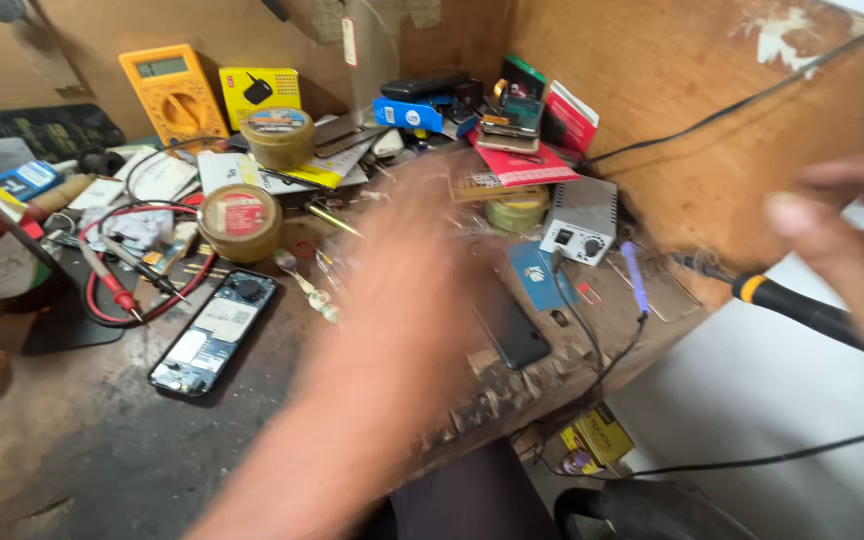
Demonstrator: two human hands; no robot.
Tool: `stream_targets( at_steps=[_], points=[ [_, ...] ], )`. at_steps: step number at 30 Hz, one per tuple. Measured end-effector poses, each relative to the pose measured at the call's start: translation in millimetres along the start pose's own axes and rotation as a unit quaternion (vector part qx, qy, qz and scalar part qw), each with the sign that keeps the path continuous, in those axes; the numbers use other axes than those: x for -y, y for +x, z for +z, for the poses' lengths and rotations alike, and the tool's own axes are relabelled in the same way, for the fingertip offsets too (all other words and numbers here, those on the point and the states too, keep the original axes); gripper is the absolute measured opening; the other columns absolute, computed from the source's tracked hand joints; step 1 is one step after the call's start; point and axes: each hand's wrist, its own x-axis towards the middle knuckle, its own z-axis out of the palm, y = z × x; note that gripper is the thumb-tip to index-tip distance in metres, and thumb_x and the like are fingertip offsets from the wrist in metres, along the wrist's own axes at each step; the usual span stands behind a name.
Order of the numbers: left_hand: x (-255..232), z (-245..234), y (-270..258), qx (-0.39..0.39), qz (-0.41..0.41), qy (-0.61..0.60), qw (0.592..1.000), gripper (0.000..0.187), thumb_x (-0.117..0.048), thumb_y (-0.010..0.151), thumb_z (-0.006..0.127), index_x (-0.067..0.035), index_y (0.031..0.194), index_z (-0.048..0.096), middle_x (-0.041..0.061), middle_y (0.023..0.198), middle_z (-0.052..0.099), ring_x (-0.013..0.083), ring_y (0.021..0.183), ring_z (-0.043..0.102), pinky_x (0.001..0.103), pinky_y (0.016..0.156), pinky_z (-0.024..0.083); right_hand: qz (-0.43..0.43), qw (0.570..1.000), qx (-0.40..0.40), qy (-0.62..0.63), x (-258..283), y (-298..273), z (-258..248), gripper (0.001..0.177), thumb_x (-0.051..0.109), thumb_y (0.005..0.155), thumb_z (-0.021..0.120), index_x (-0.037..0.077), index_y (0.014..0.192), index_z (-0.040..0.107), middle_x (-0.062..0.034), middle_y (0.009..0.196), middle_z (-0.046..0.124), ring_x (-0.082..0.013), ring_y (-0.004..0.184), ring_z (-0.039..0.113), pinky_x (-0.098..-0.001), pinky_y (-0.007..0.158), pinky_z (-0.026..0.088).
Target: The person uses a multimeter to test a small circuit board, then applies flux from a jar and uses a soldering iron to work on the board's components. The person handles the board and tools with both hands on a cluttered workbench.
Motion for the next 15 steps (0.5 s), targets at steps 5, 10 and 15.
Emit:
stream_targets(
  at_steps=[5, 10, 15],
  points=[
    [-115, 88, 58, 0.008, 0.185, -0.119, 0.975, 0.050, -0.015, 0.100, 0.061, -0.007, 0.148, 0.049, 0.019, 0.158, 0.048, 0.0365, 0.153, 0.041, 0.059, 0.125, 0.037, -0.072, 0.987, -0.056, -0.133, -91, -12, -13, 0.055, 0.050, 0.103, 0.072, 0.000, 0.126, 0.067, -0.0173, 0.105, 0.074, -0.0297, 0.086, 0.070, -0.0424, 0.075, 0.053],
    [-153, 116, 93, 0.055, 0.181, -0.104, 0.976, 0.049, -0.020, 0.095, 0.055, -0.005, 0.142, 0.050, 0.022, 0.152, 0.046, 0.0383, 0.147, 0.037, 0.069, 0.115, 0.031, 0.164, 0.951, 0.083, -0.250, -82, -26, -23, 0.040, 0.045, 0.099, 0.071, 0.008, 0.112, 0.082, -0.0098, 0.075, 0.076, -0.0236, 0.056, 0.066, -0.0367, 0.054, 0.053],
    [-138, 109, 100, 0.094, 0.117, -0.145, 0.978, 0.042, -0.017, 0.099, 0.051, -0.002, 0.137, 0.054, 0.021, 0.145, 0.054, 0.0354, 0.142, 0.047, 0.068, 0.112, 0.035, 0.194, 0.958, 0.006, -0.209, -44, -45, -27, 0.030, 0.034, 0.090, 0.080, 0.018, 0.114, 0.084, -0.0052, 0.063, 0.071, -0.0168, 0.047, 0.057, -0.0344, 0.046, 0.048]
  ],
)
